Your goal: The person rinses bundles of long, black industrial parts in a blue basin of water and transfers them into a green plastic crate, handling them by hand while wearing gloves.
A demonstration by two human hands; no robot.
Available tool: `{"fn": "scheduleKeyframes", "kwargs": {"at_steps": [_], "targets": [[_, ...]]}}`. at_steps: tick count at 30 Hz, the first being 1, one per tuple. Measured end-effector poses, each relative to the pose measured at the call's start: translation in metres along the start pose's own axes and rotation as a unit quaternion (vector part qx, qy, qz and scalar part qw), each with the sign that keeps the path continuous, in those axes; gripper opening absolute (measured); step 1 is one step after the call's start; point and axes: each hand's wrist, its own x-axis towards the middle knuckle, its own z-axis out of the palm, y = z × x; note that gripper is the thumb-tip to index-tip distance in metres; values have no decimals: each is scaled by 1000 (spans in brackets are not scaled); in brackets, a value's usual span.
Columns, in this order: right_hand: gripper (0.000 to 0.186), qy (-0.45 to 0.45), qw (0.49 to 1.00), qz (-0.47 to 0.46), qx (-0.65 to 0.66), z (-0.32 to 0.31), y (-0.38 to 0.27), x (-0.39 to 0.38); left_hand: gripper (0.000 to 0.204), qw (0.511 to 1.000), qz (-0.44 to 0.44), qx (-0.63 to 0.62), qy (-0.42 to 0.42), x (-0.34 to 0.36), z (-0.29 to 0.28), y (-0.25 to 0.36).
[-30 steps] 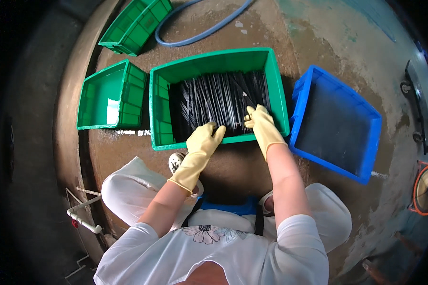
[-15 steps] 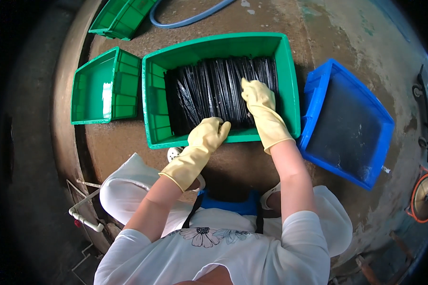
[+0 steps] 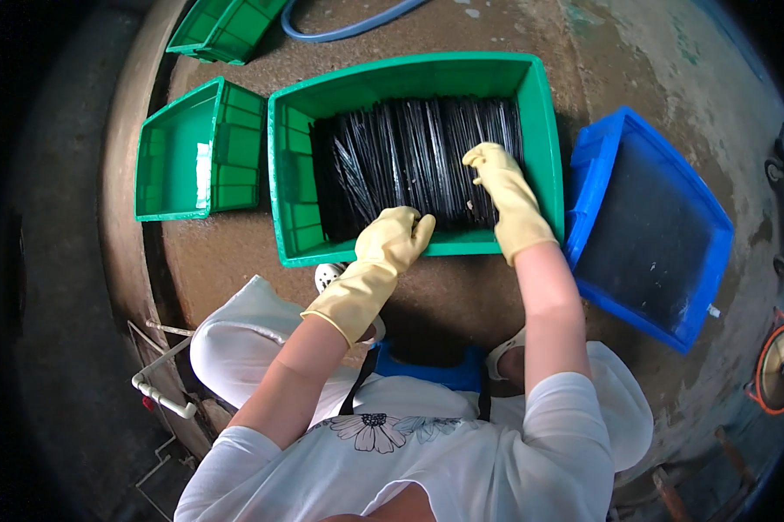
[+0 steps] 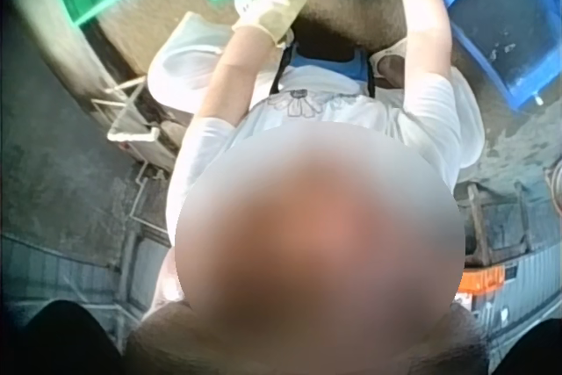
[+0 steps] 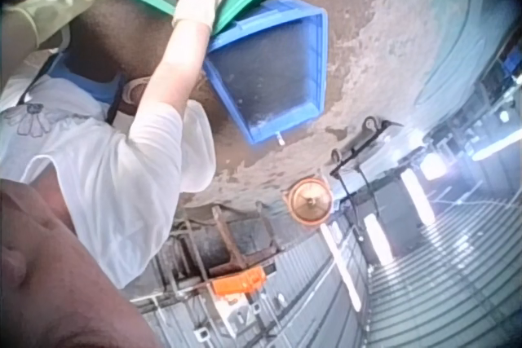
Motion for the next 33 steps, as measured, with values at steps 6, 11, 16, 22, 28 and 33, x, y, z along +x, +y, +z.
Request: {"fn": "scheduleKeyframes", "kwargs": {"at_steps": [6, 11, 16, 22, 28, 33], "targets": [[17, -301, 907, -118, 268, -65, -33, -127, 45, 998, 46, 16, 51, 3, 8, -12], [43, -400, 914, 18, -67, -20, 5, -194, 49, 999, 33, 15, 36, 1, 6, -3], [30, -335, 942, 8, 2, -21, -5, -190, 50, 997, 46, 5, 63, 0, 6, -4], [28, -15, 890, -163, -425, -10, -26, -90, 50, 994, 61, 11, 87, 2, 13, -7], [38, -104, 934, 186, -286, 21, -63, -78, 49, 998, 30, 9, 48, -3, 2, -5], [31, -176, 834, 85, -515, 26, -4, -28, 49, 997, 53, -1, 58, 1, 5, 4]]}}
